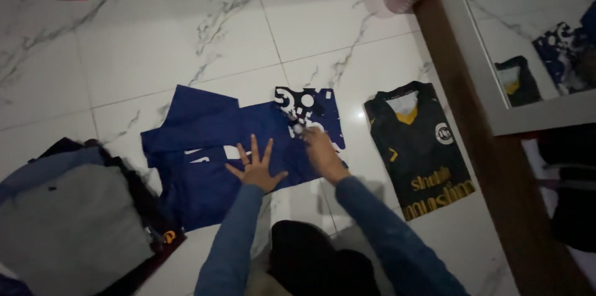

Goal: The recorder gathers various items of clothing from a shelf and the floor and folds them neatly on the floor.

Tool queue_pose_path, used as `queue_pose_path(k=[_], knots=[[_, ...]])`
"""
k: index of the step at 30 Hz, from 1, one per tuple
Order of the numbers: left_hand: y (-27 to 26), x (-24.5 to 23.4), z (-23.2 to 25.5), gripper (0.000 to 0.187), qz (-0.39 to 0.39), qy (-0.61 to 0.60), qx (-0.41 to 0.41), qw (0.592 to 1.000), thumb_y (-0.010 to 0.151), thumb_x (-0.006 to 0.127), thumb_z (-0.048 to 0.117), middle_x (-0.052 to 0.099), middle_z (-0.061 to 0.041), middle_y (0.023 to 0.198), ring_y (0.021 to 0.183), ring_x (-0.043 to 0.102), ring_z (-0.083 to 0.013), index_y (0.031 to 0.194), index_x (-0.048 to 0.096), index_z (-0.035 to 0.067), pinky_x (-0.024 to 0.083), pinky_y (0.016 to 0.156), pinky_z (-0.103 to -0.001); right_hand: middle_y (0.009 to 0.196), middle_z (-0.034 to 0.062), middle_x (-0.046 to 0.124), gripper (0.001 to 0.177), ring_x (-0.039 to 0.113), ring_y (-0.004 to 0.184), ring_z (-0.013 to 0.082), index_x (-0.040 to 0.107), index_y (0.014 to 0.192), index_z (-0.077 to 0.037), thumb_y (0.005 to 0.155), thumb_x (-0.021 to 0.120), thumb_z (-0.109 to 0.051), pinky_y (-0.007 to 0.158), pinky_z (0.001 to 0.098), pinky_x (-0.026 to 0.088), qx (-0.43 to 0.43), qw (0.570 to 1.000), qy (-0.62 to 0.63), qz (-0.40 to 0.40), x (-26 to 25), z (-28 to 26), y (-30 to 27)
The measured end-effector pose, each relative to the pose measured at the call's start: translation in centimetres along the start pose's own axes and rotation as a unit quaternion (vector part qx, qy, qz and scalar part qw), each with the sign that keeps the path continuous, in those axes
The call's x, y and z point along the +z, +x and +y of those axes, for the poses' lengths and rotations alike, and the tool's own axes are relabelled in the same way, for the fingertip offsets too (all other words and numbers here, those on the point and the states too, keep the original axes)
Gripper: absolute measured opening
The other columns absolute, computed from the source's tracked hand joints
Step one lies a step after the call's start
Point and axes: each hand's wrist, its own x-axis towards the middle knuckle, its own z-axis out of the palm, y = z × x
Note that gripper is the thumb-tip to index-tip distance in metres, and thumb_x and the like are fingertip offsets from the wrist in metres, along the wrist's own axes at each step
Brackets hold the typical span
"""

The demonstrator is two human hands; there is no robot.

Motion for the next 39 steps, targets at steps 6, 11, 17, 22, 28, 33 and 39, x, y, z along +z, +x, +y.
queue_pose_path(k=[6, 11, 17, 22, 28, 33, 39], knots=[[0.0, 0.3, 0.0, 0.116, -0.012, 0.021, -0.003, 1.000, 0.071, 0.068, 0.082, -0.022, -0.003, 0.172, 0.154, -0.021, -0.0467, 0.161, 0.002, 0.049, 0.000, 0.101, -0.090, 0.123, 0.0277, 0.061, 0.035, 0.061, 0.110, 0.0435, 0.070, 0.103, 0.008, 0.072, 0.053, 0.013, 0.097, 0.0461, 0.053, 0.032, 0.979, -0.122, 0.159, -9.9, 9.4, -1.5], [-0.5, 1.1, -0.5, 0.115, 0.017, 0.035, 0.001, 0.999, 0.072, 0.066, 0.082, -0.020, -0.005, 0.172, 0.155, -0.018, -0.0462, 0.161, 0.003, 0.049, 0.000, 0.101, -0.089, 0.121, 0.0294, 0.059, 0.038, 0.058, 0.113, 0.0465, 0.061, 0.119, 0.005, 0.082, 0.059, 0.005, 0.100, 0.0484, 0.048, 0.273, 0.931, -0.165, 0.179, -15.4, 12.5, -7.5], [-0.5, 1.5, -1.0, 0.116, 0.010, 0.064, 0.002, 0.998, 0.071, 0.066, 0.083, -0.019, -0.006, 0.172, 0.155, -0.018, -0.0471, 0.162, 0.004, 0.047, -0.001, 0.103, -0.088, 0.122, 0.0355, 0.054, 0.062, 0.058, 0.108, 0.0494, 0.050, 0.136, 0.003, 0.080, 0.070, -0.011, 0.091, 0.0528, 0.049, 0.309, 0.917, -0.188, 0.170, -13.8, 7.2, -7.8], [-0.6, 1.3, -0.9, 0.114, 0.000, 0.050, 0.002, 0.999, 0.072, 0.063, 0.084, -0.021, -0.006, 0.171, 0.154, -0.019, -0.0466, 0.162, 0.002, 0.047, -0.002, 0.102, -0.088, 0.090, 0.0196, 0.071, 0.048, 0.072, 0.079, 0.0330, 0.053, 0.120, -0.001, 0.096, 0.077, -0.036, 0.075, 0.0458, 0.055, 0.467, 0.874, 0.021, 0.134, -5.5, 9.0, -5.7], [-0.6, 1.7, -1.2, 0.114, -0.015, 0.074, -0.012, 0.997, 0.074, 0.061, 0.085, -0.022, -0.007, 0.171, 0.154, -0.020, -0.0470, 0.162, 0.000, 0.046, 0.000, 0.101, -0.089, 0.091, 0.0116, 0.072, 0.038, 0.069, 0.069, 0.0289, 0.063, 0.112, -0.014, 0.078, 0.076, -0.025, 0.063, 0.0435, 0.056, 0.465, 0.863, 0.167, 0.104, -1.7, 11.1, -3.6], [-0.9, 1.4, -1.1, 0.112, 0.008, 0.067, 0.005, 0.998, 0.075, 0.059, 0.086, -0.020, -0.007, 0.172, 0.154, -0.019, -0.0459, 0.162, 0.001, 0.046, 0.000, 0.102, -0.089, 0.080, 0.0117, 0.073, 0.016, 0.069, 0.072, 0.0177, 0.071, 0.084, -0.004, 0.093, 0.073, -0.017, 0.067, 0.0316, 0.053, 0.280, 0.937, 0.057, 0.200, -1.4, 17.8, -2.4], [-0.9, 1.2, -1.1, 0.113, 0.003, 0.055, 0.006, 0.998, 0.073, 0.061, 0.084, -0.020, -0.006, 0.172, 0.155, -0.017, -0.0458, 0.162, 0.002, 0.047, 0.000, 0.102, -0.088, 0.090, 0.0062, 0.074, 0.010, 0.063, 0.078, 0.0133, 0.075, 0.096, -0.002, 0.100, 0.067, -0.007, 0.069, 0.0297, 0.050, 0.212, 0.916, 0.119, 0.320, -14.2, 21.8, 0.9]])
